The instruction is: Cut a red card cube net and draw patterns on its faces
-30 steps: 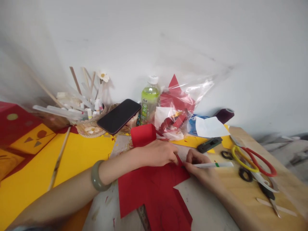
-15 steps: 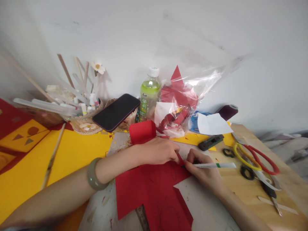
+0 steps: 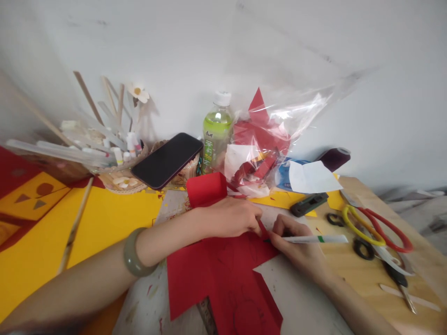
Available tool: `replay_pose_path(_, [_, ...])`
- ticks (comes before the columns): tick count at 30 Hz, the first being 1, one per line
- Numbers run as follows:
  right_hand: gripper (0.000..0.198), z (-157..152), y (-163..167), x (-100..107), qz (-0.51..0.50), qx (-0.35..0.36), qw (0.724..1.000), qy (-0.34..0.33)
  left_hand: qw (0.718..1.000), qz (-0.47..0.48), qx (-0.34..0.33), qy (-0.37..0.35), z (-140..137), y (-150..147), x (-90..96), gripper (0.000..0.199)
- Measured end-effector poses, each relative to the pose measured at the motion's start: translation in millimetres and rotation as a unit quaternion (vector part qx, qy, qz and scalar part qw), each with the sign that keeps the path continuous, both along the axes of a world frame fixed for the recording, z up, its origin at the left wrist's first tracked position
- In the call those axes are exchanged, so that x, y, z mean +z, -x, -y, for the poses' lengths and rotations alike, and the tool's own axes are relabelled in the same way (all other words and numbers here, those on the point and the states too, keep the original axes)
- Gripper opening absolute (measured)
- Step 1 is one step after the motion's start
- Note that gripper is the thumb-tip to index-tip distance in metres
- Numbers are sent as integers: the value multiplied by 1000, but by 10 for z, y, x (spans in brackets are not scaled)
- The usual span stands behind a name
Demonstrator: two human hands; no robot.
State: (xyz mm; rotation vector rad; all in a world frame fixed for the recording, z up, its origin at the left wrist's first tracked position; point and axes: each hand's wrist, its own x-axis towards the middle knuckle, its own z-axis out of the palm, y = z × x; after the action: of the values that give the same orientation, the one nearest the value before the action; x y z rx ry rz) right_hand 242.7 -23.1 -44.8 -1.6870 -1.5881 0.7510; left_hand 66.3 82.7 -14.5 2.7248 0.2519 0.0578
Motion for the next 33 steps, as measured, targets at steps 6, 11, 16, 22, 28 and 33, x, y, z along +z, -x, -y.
replay_pose_path(6, [23,-13,5,2,1,0,1000,-7,1000,12,-3,13,-14,4,-44,29])
replay_pose_path(11, [22,-2,18,30,0,0,1000,-9,999,22,1,29,-22,11,-62,29])
replay_pose_path(16, [21,19,28,53,2,-6,1000,-9,1000,21,0,15,-11,8,-47,29])
replay_pose_path(22, [20,0,15,40,5,2,1000,-10,1000,21,0,13,-9,8,-46,28])
replay_pose_path(28, [21,8,10,27,6,2,1000,-16,999,16,3,31,-19,4,-53,30])
replay_pose_path(33, [21,23,5,18,10,2,1000,-19,1000,26,-7,7,-21,8,-77,30])
